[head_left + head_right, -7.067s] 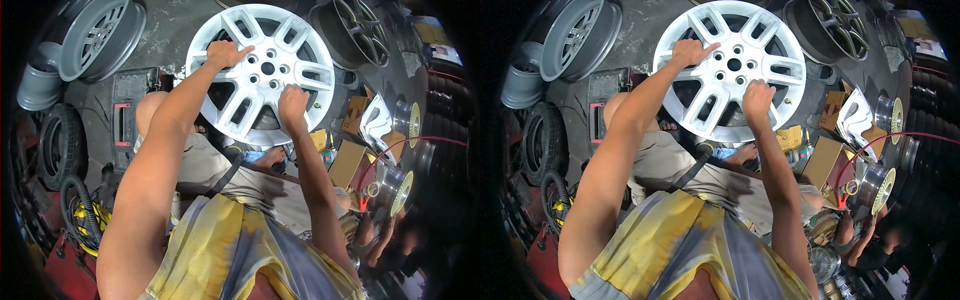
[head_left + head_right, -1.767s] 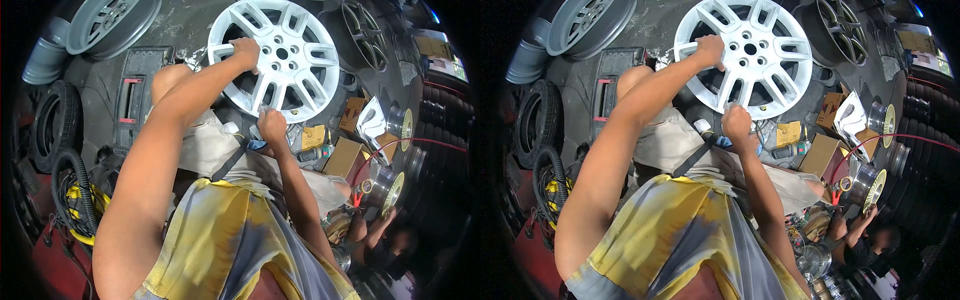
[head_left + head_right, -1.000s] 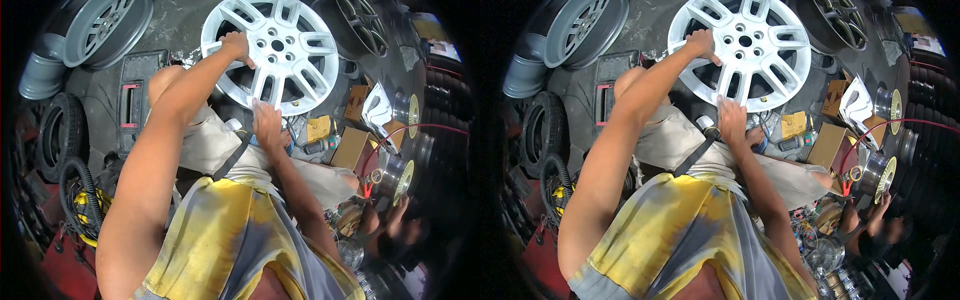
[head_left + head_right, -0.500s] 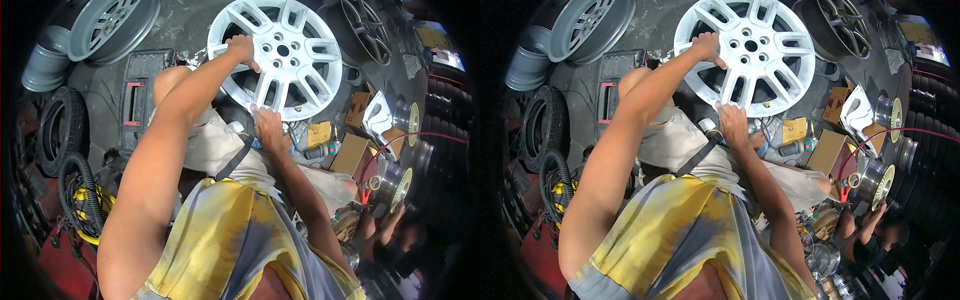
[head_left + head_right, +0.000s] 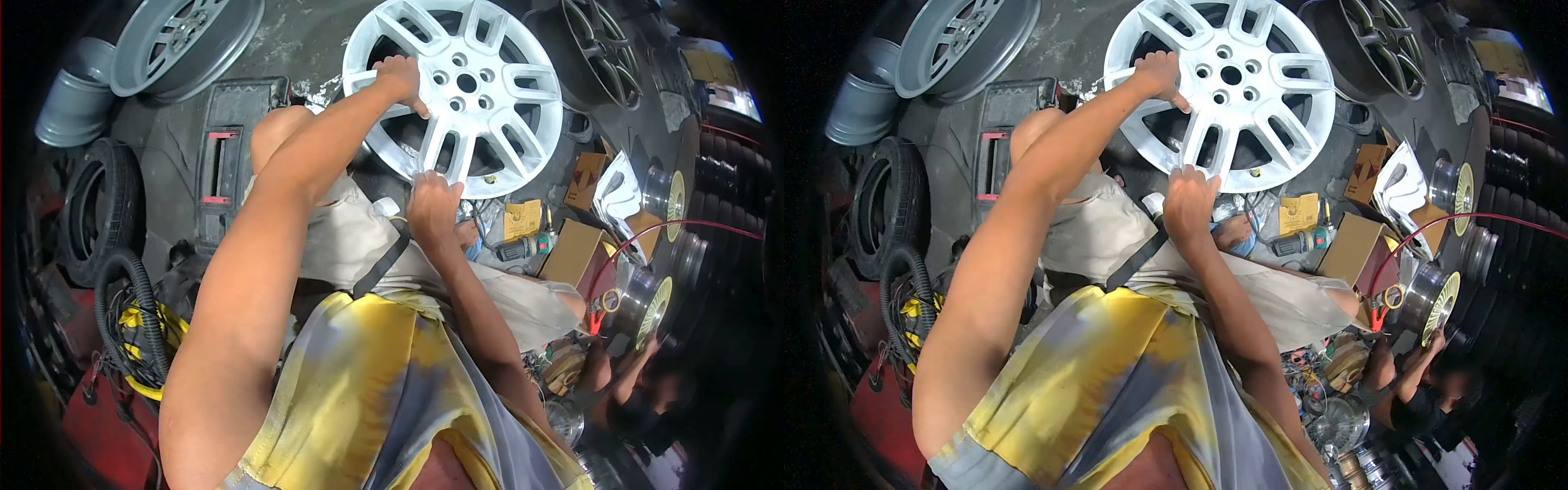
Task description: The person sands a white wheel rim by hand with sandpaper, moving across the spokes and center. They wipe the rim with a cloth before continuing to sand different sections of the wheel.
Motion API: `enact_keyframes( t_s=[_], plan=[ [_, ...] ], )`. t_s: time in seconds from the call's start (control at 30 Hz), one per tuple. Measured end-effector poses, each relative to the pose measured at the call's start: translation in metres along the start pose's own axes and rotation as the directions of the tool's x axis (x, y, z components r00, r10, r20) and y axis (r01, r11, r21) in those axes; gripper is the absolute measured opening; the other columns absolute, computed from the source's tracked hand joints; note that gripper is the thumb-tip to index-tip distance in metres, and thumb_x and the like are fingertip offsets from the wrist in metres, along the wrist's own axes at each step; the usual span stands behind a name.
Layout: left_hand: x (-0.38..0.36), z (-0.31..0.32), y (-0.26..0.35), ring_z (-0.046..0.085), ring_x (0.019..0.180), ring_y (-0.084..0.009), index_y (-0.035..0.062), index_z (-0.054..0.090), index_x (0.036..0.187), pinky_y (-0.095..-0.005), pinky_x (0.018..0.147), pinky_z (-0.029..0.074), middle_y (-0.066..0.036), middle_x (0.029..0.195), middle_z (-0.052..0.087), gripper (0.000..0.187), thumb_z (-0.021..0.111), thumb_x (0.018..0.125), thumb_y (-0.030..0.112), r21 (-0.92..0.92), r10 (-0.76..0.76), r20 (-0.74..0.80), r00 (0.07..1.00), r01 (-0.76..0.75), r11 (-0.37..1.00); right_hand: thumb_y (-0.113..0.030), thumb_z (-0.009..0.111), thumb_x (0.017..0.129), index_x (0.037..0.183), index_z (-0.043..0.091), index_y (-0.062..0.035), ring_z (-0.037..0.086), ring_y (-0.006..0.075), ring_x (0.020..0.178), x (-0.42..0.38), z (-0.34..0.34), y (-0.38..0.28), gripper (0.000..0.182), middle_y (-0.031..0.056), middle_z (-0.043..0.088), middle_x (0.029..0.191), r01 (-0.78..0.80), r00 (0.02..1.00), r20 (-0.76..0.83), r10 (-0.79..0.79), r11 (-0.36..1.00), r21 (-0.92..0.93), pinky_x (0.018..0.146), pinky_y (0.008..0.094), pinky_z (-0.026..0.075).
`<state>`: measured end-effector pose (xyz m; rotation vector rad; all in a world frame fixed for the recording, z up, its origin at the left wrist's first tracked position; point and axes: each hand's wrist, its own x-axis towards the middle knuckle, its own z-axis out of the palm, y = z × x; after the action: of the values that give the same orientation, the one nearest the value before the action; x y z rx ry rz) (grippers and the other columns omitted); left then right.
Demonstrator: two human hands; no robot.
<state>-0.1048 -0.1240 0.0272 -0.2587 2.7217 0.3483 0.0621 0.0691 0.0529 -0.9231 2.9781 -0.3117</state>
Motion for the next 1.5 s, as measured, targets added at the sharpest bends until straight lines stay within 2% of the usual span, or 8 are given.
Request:
enact_keyframes(
  t_s=[0.2,0.43,0.53,0.57,0.8,1.2,1.4,1.5],
  plan=[
    [0.0,0.001,-0.004,0.058,0.123,-0.0353,-0.0011,0.055,0.131,-0.054,0.101,0.047,-0.017,0.129,0.062,0.117,0.093,0.044,0.068,-0.032,0.013,-0.02,1.0,-0.013,0.999,-0.01,0.053,0.086,0.079,0.067,-0.0075,0.066,0.0302,0.087,0.047,0.012,-0.004,0.016,0.0115,0.067,0.088,-0.026,0.97,0.234,0.062,0.988,-0.154,0.083,0.0483,0.037],
    [-0.001,-0.005,-0.002,0.052,0.128,-0.0398,-0.0047,0.047,0.136,-0.0517,0.104,0.044,-0.023,0.135,0.054,0.122,0.092,0.048,0.067,-0.072,0.058,0.066,0.996,-0.053,0.996,-0.011,0.056,0.091,0.118,0.066,-0.0029,0.064,0.0271,0.089,-0.039,-0.012,0.033,0.03,0.0095,0.064,0.091,0.122,0.992,0.023,-0.126,0.983,0.135,0.081,0.0458,0.04],
    [0.0,-0.004,-0.001,0.051,0.129,-0.0393,-0.0054,0.047,0.135,-0.0515,0.105,0.042,-0.023,0.135,0.054,0.121,0.092,0.048,0.067,-0.067,0.057,0.085,0.995,-0.051,0.996,-0.011,0.058,0.09,0.117,0.067,-0.002,0.063,0.0286,0.092,-0.037,0.0,0.039,0.03,0.0116,0.063,0.091,-0.084,0.996,0.047,0.077,0.982,0.167,0.078,0.0459,0.041],
    [0.001,-0.003,-0.001,0.051,0.129,-0.0392,-0.0054,0.047,0.135,-0.0518,0.105,0.042,-0.023,0.136,0.054,0.121,0.092,0.049,0.067,-0.067,0.057,0.096,0.994,-0.051,0.996,-0.013,0.06,0.09,0.117,0.066,-0.0004,0.063,0.0321,0.089,-0.031,0.017,0.042,0.031,0.0147,0.063,0.091,0.068,0.982,-0.187,-0.037,0.984,0.164,0.075,0.0458,0.041],
    [0.0,-0.008,0.002,0.05,0.13,-0.0392,-0.0059,0.044,0.137,-0.0524,0.105,0.044,-0.023,0.137,0.052,0.123,0.09,0.051,0.068,-0.005,0.042,0.101,0.994,-0.041,0.999,-0.008,0.062,0.086,0.117,0.067,0.0013,0.063,0.0363,0.087,0.03,0.028,0.055,0.032,0.0172,0.063,0.095,-0.107,0.968,-0.195,0.155,0.965,0.238,0.076,0.0463,0.041],
    [0.001,-0.01,0.003,0.052,0.129,-0.0383,-0.0076,0.045,0.135,-0.0515,0.104,0.045,-0.023,0.135,0.054,0.124,0.091,0.049,0.068,0.006,0.032,0.105,0.994,-0.033,0.999,-0.025,0.058,0.089,0.106,0.073,0.002,0.069,0.0421,0.102,0.101,0.005,0.063,0.035,0.0283,0.07,0.107,-0.526,0.804,0.338,0.49,0.85,0.018,0.085,0.0491,0.055],
    [0.006,-0.001,0.001,0.054,0.127,-0.0394,-0.0045,0.048,0.135,-0.0514,0.104,0.045,-0.022,0.135,0.055,0.124,0.092,0.045,0.069,-0.034,0.032,0.063,0.998,-0.03,0.999,-0.025,0.056,0.09,0.102,0.074,0.001,0.068,0.045,0.103,0.101,-0.012,0.065,0.033,0.0283,0.071,0.107,-0.585,0.799,0.266,0.54,0.8,0.135,0.093,0.0512,0.053],
    [0.003,0.0,-0.001,0.056,0.125,-0.0396,-0.0046,0.05,0.133,-0.0513,0.104,0.046,-0.021,0.131,0.058,0.123,0.094,0.043,0.066,-0.063,0.05,0.012,0.999,-0.049,0.997,-0.032,0.055,0.096,0.1,0.073,0.0014,0.068,0.0466,0.094,0.088,-0.027,0.096,0.038,0.0307,0.069,0.095,-0.379,0.926,0.153,0.346,0.852,0.361,0.086,0.0526,0.053]
  ],
)
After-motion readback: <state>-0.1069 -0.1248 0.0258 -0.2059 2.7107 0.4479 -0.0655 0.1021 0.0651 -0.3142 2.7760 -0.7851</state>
